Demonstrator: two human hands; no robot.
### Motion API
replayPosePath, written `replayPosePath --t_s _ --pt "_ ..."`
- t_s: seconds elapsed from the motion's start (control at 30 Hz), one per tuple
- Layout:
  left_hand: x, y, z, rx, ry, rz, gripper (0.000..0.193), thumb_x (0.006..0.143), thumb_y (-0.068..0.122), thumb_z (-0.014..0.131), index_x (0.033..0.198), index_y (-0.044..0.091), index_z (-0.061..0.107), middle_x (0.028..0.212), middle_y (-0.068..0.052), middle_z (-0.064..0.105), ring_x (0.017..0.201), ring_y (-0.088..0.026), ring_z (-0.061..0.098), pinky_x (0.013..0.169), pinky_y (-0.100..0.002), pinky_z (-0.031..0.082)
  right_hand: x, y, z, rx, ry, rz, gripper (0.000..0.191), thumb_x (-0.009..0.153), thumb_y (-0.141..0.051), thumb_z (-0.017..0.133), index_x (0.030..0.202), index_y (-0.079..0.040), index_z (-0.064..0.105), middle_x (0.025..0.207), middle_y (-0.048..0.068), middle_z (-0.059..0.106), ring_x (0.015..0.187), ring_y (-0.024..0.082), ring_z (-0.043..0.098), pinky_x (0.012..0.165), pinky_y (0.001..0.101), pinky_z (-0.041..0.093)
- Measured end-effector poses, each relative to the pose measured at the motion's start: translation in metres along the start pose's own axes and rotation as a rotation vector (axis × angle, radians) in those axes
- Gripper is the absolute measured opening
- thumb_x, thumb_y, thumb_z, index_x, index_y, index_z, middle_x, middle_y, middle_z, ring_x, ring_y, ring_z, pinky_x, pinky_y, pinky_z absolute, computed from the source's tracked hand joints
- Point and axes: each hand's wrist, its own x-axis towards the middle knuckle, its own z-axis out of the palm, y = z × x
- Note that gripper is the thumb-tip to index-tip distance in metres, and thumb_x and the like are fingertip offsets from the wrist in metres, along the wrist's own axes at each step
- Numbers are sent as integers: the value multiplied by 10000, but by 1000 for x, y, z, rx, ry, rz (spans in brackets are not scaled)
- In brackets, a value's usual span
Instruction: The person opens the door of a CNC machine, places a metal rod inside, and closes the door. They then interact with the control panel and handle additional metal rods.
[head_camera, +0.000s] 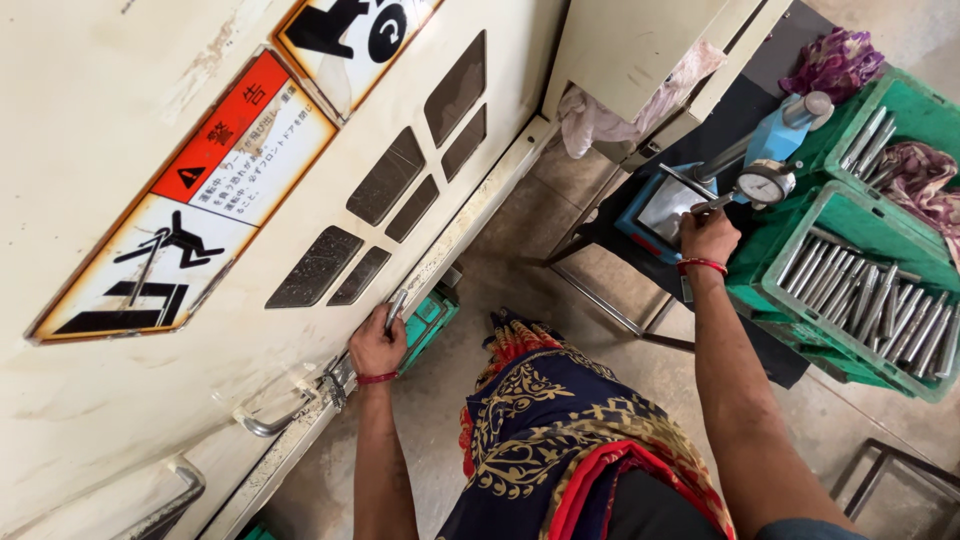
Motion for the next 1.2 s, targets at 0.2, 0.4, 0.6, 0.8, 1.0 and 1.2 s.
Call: replayPosePath --t_s 0.2,0.4,0.6,0.8,1.0,1.2 --pt "0 0 0 13 -8 12 195 881 132 707 1076 120 717 757 -155 686 624 -326 675 593 -437 544 -5 -10 -13 193 -6 27 187 980 -263 762 1031 -84 772 920 135 762 834 278 748 784 394 571" --pt "0 5 -1 15 25 74 185 893 135 699 1076 115 706 834 -166 710 699 -368 684 638 -460 549 -44 -5 -32 627 -134 174 210 1033 -199 648 1120 -14 695 1007 100 763 894 201 750 715 334 626" --pt "-1 22 -8 -28 -2 60 159 916 166 706 1065 109 707 855 -172 711 719 -381 684 651 -470 548 -56 22 -61 1401 -10 579 215 1084 -188 621 1080 26 628 1005 188 739 833 239 759 743 352 663" --pt "-10 27 -2 85 -90 -193 172 970 281 733 996 111 725 750 -168 686 679 -372 670 631 -464 518 -82 36 -67 1207 -378 517 318 1174 -184 638 984 62 705 860 184 705 638 102 497 540 221 381" --pt "-51 66 49 -878 -277 -779 303 1014 342 601 1079 84 745 890 -89 757 762 -185 737 681 -339 621 -159 -24 -41 538 -988 307 195 941 -164 649 1059 -17 700 1026 95 802 806 193 805 716 325 619" --pt "-106 125 65 -1219 -552 -693 358 1034 323 569 1240 62 704 1223 -86 728 1100 -182 687 933 -329 540 -232 -90 -33 332 -1199 -238 291 888 -249 716 1097 -47 740 896 126 790 794 216 779 746 356 611"
